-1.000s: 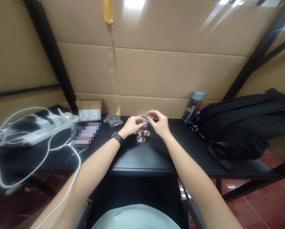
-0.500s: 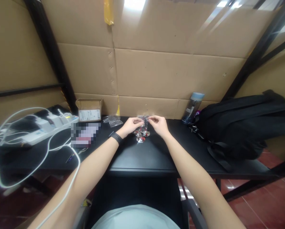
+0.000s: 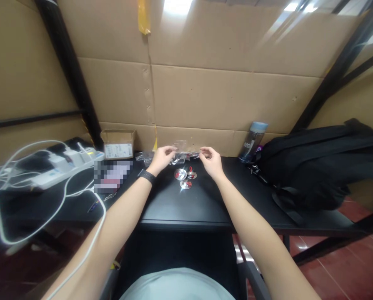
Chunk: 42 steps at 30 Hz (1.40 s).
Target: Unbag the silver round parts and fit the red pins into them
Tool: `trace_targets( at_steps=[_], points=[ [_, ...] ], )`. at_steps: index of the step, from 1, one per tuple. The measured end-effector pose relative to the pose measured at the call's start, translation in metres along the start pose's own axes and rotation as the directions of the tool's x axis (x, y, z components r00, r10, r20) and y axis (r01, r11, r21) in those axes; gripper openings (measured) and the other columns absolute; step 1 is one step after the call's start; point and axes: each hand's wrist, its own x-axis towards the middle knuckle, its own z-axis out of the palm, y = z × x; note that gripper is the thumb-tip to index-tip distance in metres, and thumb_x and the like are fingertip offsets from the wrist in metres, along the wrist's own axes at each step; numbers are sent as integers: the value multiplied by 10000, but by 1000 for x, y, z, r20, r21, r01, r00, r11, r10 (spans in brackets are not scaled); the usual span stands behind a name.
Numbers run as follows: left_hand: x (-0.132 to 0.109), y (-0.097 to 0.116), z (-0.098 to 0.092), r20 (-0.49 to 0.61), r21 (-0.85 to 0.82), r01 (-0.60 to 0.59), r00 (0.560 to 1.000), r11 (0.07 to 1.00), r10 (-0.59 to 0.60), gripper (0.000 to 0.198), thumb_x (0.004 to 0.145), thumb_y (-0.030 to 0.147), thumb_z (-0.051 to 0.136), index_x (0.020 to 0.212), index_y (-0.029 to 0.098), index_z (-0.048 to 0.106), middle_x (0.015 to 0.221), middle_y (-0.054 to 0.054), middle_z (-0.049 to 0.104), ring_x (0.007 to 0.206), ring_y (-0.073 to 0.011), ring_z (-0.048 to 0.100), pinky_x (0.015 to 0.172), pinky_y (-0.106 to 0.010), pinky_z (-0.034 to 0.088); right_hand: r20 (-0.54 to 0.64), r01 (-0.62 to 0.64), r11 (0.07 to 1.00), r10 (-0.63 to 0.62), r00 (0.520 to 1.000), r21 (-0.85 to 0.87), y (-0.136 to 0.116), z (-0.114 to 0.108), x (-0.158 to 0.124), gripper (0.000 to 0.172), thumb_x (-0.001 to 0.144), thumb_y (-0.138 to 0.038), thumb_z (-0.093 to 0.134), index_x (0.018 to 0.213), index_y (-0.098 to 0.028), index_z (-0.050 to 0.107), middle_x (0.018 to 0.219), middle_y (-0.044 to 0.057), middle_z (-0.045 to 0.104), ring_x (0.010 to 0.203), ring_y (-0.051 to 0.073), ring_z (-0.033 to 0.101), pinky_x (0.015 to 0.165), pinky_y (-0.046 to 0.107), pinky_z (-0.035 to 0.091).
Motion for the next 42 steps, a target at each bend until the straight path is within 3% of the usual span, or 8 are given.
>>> trace_targets(
  at_steps=[5,10,15,23,27,30,37,42],
  points=[
    [13,-24,-53,-303,218,198,944,956,-126,593,786,240,735,1353,180,573,965,-81,777,1029,-268,726,1013,-389,494,12,-8,999,9,1000,-36,4,-2,1,310,744,-307,658,1031,-190,678,950,74,726,732,193,678,718,328,566],
    [19,-59,-77,-410,306,402,874,863,-262,634,723,179,749,1313,147,520,865,-80,748,994,-296,722,944,-400,516,25,-7,997,8,1000,-71,10,-5,4,308,724,-297,661,1014,-192,679,947,69,720,730,190,665,774,348,562],
    [20,-74,-80,-442,367,459,851,809,-282,675,716,202,768,1325,124,488,1018,-152,736,1063,-343,699,955,-429,508,45,-3,994,8,999,-108,13,-6,5,307,718,-291,649,1002,-182,688,951,74,721,738,190,661,811,363,556],
    [17,-76,-82,-385,481,377,902,791,-196,671,732,230,778,1346,168,513,1180,-175,725,1206,-383,643,1027,-472,473,87,20,989,-7,996,-148,14,-6,5,274,723,-282,644,973,-194,712,947,56,726,730,182,652,805,359,546],
    [16,-76,-80,-407,498,390,894,774,-189,827,718,309,818,1446,189,444,1390,-228,625,1347,-450,525,1099,-580,391,101,26,988,-11,995,-154,15,-6,5,263,726,-289,643,963,-201,715,945,49,723,733,181,654,796,352,544],
    [16,-76,-80,-409,483,409,887,774,-214,888,702,329,839,1473,197,419,1349,-227,653,1362,-484,494,1097,-636,355,115,29,987,-11,993,-156,15,-6,4,254,729,-280,639,958,-204,716,942,44,720,729,179,658,797,352,543],
    [25,-79,-81,-405,394,379,889,837,-212,685,776,297,785,1377,207,469,1028,-70,762,1113,-293,692,1014,-421,475,148,39,989,-18,989,-141,15,-6,4,229,735,-275,633,937,-201,713,935,43,712,722,176,659,789,351,539],
    [28,-78,-85,-544,315,426,813,848,-207,532,902,351,658,1336,168,410,1056,-93,735,1019,-245,715,939,-371,522,149,41,990,-20,989,-139,15,-6,4,240,738,-272,630,947,-194,717,942,49,713,723,173,654,784,343,543]
  ],
)
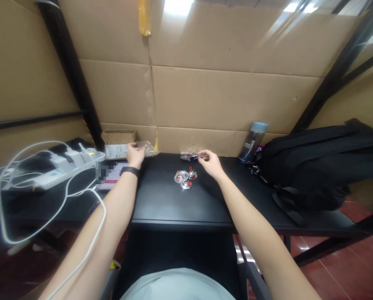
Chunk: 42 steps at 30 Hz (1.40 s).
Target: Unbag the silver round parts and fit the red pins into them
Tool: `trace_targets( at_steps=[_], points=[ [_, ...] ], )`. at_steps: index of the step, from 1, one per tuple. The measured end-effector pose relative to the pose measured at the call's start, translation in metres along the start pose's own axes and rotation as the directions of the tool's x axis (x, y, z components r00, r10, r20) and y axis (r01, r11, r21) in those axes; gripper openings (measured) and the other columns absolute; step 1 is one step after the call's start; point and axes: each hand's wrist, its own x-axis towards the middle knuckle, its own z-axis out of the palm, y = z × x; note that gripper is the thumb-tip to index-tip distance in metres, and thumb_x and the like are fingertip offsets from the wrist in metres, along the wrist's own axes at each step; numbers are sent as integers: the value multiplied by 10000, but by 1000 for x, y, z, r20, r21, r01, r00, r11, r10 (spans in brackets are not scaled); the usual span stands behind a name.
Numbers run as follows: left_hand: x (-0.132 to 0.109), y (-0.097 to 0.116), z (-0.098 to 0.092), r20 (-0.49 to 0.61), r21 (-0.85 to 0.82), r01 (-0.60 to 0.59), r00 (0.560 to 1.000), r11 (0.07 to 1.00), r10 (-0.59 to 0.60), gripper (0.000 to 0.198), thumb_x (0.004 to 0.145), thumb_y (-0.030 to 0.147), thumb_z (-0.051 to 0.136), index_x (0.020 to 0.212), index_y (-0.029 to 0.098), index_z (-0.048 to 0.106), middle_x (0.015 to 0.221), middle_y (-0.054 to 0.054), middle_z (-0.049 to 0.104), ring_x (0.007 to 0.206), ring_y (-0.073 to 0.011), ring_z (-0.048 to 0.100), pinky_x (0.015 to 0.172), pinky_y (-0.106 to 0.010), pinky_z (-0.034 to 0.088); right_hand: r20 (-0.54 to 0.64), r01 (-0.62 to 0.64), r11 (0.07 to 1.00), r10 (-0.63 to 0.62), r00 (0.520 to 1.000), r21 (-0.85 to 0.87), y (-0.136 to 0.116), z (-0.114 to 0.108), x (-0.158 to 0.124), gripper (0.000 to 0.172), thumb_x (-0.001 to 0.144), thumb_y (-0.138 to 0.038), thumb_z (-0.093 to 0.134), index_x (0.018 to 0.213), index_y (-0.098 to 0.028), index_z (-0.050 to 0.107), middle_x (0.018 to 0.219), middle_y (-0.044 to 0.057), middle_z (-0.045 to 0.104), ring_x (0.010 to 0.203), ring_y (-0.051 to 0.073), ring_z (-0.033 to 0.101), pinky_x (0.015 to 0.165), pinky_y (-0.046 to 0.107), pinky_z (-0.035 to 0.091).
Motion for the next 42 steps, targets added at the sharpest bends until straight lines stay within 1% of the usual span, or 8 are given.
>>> trace_targets(
  at_steps=[9,15,21,27,31,33,37,42],
  points=[
    [-11,4,-2,-103,85,10,995,996,-1,635,821,362,738,1285,68,421,1277,-294,595,1253,-439,578,1010,-548,493,6,-7,997,7,1000,-80,4,-1,1,232,764,-246,614,966,-185,712,974,49,724,761,164,678,814,332,557],
    [-24,14,-9,-138,146,-83,985,986,103,519,830,316,719,1231,87,480,1298,-276,534,1259,-430,540,1047,-552,460,0,-25,964,26,1000,-266,15,-7,5,255,783,-201,577,998,-179,711,981,62,705,802,186,658,843,352,543],
    [-41,41,-19,-237,178,-251,928,952,289,462,837,247,652,1253,149,479,1361,-231,465,1317,-439,447,1084,-594,384,54,-10,851,45,998,-525,28,-8,4,269,827,-179,577,1042,-201,737,1331,147,628,1244,340,519,1044,536,425],
    [-57,61,-9,104,-181,-513,838,839,535,397,838,160,580,1233,158,538,1349,-189,523,1152,-313,622,1049,-473,468,305,180,766,22,952,-618,25,19,21,400,898,-144,548,1196,-329,742,1612,25,464,1466,362,306,1123,648,267],
    [-70,61,7,342,-293,-560,695,774,632,165,797,158,645,948,210,686,958,-63,732,897,-235,715,887,-347,555,356,204,775,29,934,-598,23,43,40,355,914,-141,540,1143,-291,766,1507,81,584,1415,376,387,1132,718,186],
    [-74,58,15,401,-331,-537,665,776,631,89,795,165,661,851,215,708,841,-45,751,794,-224,721,850,-345,566,345,185,804,27,938,-565,22,50,49,317,926,-139,529,1103,-238,772,1379,139,674,1346,379,465,1127,750,158],
    [-79,55,26,414,-422,-429,692,798,591,182,796,169,702,971,212,730,1007,-82,784,976,-263,741,961,-392,554,288,138,891,-8,958,-433,15,51,59,308,926,-111,519,1099,-195,760,1312,162,706,1343,370,501,1142,739,189],
    [-84,63,32,396,-581,-216,767,784,505,510,832,266,763,1310,189,605,1369,-168,661,1262,-309,644,1080,-469,499,241,31,991,0,970,-127,-4,41,54,233,890,-167,616,1075,-185,757,1152,124,777,1084,274,716,1005,468,529]
  ],
)
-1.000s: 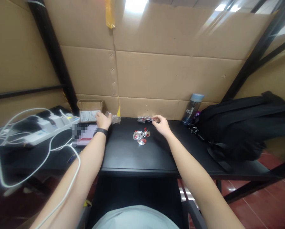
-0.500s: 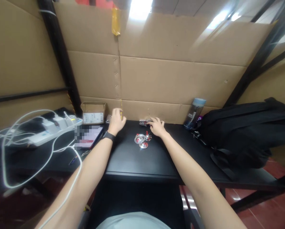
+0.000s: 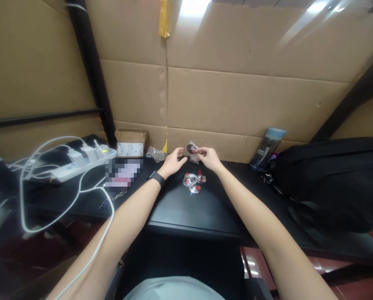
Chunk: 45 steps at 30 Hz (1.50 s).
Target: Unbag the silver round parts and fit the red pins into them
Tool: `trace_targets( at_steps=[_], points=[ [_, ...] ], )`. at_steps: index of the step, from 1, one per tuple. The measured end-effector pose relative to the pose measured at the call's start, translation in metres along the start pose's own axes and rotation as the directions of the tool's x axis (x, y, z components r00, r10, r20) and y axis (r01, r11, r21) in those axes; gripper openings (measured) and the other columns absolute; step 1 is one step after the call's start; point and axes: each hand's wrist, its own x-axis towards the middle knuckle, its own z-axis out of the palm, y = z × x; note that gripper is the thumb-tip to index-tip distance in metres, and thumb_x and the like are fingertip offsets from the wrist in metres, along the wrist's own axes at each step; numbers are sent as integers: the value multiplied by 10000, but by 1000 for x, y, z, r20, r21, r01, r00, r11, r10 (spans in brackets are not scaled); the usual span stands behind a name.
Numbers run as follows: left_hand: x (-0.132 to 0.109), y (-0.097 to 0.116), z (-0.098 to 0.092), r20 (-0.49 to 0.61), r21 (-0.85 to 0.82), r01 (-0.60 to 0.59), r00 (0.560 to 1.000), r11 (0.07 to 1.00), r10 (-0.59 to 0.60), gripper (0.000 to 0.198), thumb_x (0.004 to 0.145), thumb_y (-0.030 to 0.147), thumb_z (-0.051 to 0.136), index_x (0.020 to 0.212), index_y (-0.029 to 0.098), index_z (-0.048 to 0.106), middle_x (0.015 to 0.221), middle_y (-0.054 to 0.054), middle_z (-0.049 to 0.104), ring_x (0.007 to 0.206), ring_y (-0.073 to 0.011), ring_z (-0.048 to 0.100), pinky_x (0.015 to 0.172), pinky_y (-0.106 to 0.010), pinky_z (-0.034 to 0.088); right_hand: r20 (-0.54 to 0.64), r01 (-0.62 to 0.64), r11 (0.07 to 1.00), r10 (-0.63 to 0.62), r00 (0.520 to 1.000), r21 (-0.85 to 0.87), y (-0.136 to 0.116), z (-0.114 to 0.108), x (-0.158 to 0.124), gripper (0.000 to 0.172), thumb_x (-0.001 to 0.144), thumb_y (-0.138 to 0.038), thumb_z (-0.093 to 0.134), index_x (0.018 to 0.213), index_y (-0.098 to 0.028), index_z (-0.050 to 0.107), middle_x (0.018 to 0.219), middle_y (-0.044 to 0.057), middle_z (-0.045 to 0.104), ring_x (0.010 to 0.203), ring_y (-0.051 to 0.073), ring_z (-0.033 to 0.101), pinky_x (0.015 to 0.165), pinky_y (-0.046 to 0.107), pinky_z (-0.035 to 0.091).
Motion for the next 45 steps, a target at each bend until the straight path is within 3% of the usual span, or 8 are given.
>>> trace_targets(
  at_steps=[6,14,22,28,31,35,41,45],
  points=[
    [-6,20,18,113,-340,102,991,935,-68,493,890,409,751,1269,130,607,1067,-158,765,953,-240,751,891,-413,589,-4,-44,929,49,999,369,-8,-6,-42,248,828,-300,718,1031,-159,702,976,117,796,852,231,772,787,370,622],
    [-14,40,22,153,-544,197,979,816,-135,479,848,479,798,1194,155,727,1189,-133,749,941,-175,738,861,-296,575,-13,-102,798,136,991,594,-5,-9,-55,419,676,-287,829,1015,-229,590,808,-10,734,729,171,718,678,301,596],
    [-12,38,18,120,-581,258,965,772,-232,450,711,458,911,980,123,776,984,-124,784,880,-183,744,788,-288,570,-19,-103,825,136,991,556,-15,-11,-58,332,750,-322,815,1032,-186,706,1046,69,746,790,162,712,710,301,600],
    [-15,43,21,143,-580,276,961,767,-238,427,636,436,952,866,124,774,887,-90,766,815,-173,717,731,-283,555,72,-71,878,42,997,474,-24,-7,-64,607,739,-358,866,1289,-233,642,1170,77,726,678,133,709,650,288,603],
    [-16,45,24,158,-587,262,965,766,-208,424,644,445,946,853,121,769,861,-75,753,801,-154,702,768,-285,554,99,-58,881,13,995,469,-24,-5,-64,663,785,-349,824,1396,-272,580,1189,69,712,623,109,686,606,269,591],
    [-17,47,25,167,-584,233,972,777,-166,427,698,483,905,875,119,770,879,-83,752,819,-155,695,804,-290,545,138,-35,860,-41,990,509,-21,-8,-64,581,839,-344,771,1395,-280,614,1195,67,706,719,129,718,669,276,611],
    [-18,48,24,153,-535,210,977,818,-151,405,740,474,882,915,124,780,876,-84,754,849,-172,701,815,-299,541,113,-27,856,-37,993,516,-15,-6,-63,578,809,-317,796,1367,-281,653,1217,66,690,734,127,727,672,268,611],
    [-18,47,27,155,-518,209,977,829,-149,411,704,468,905,902,130,781,894,-87,764,830,-175,700,816,-310,546,69,22,844,-70,995,535,-14,-4,-61,594,778,-309,815,1352,-282,667,1210,60,698,861,168,749,786,323,635]
  ],
)
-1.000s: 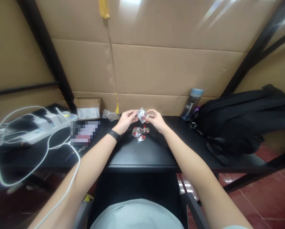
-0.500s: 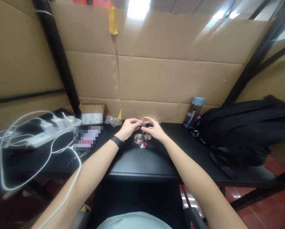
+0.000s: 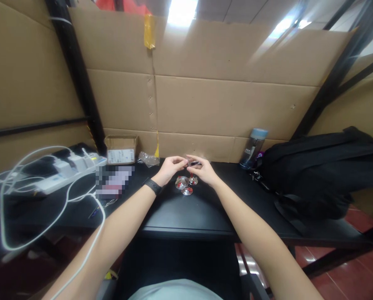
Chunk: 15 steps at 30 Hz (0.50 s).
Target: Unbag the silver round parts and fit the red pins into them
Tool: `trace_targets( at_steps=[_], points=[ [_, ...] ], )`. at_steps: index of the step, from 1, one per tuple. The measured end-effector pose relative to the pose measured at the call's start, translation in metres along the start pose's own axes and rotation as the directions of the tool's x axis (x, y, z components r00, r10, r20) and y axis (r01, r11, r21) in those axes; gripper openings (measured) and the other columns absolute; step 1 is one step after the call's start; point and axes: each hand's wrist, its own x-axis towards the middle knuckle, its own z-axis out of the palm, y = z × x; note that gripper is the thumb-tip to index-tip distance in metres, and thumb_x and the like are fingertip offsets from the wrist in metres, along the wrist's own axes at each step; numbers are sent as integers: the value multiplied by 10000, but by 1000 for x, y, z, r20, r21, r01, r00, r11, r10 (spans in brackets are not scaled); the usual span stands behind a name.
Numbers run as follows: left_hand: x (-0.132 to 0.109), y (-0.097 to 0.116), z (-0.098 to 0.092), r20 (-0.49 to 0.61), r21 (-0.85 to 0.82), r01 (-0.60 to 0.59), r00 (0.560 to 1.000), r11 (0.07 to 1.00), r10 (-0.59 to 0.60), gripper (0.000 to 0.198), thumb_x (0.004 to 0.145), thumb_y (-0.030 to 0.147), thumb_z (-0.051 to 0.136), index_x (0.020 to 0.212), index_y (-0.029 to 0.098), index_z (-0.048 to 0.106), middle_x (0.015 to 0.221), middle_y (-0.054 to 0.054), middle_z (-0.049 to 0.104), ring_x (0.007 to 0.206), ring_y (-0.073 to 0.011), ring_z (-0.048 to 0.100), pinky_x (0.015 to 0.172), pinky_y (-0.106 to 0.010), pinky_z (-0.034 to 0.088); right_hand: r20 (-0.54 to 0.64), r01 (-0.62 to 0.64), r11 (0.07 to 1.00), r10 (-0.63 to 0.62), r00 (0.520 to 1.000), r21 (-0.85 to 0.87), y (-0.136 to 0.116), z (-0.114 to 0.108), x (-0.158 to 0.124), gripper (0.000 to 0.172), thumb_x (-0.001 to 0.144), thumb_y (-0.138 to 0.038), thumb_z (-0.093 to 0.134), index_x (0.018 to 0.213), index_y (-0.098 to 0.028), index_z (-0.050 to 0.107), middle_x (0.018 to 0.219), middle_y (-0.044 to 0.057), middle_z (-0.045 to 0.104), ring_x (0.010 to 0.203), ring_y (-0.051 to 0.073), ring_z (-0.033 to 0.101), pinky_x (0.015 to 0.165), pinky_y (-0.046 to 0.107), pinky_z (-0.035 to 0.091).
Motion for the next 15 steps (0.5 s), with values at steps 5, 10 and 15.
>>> trace_targets(
  at_steps=[5,10,15],
  points=[
    [1,-2,1,13,-23,6,1000,1000,-6,427,704,483,901,913,131,778,897,-82,759,823,-165,699,824,-312,553,-40,38,999,-39,998,-23,0,-2,2,551,745,-297,842,1278,-261,705,1207,67,700,936,188,747,906,375,623],
    [-1,3,3,42,-45,18,999,999,-16,437,697,483,905,903,123,765,876,-79,748,834,-165,700,836,-312,558,-45,20,999,-21,999,-33,-2,-3,1,506,750,-300,833,1233,-246,690,1218,73,683,893,178,745,881,374,628],
    [-2,6,2,3,-21,55,998,998,-55,464,737,551,860,885,124,751,914,-98,751,827,-171,717,742,-276,561,-44,58,988,-65,997,-141,-3,-4,1,486,756,-278,809,1223,-239,680,1241,83,674,1009,214,723,875,371,625]
  ],
)
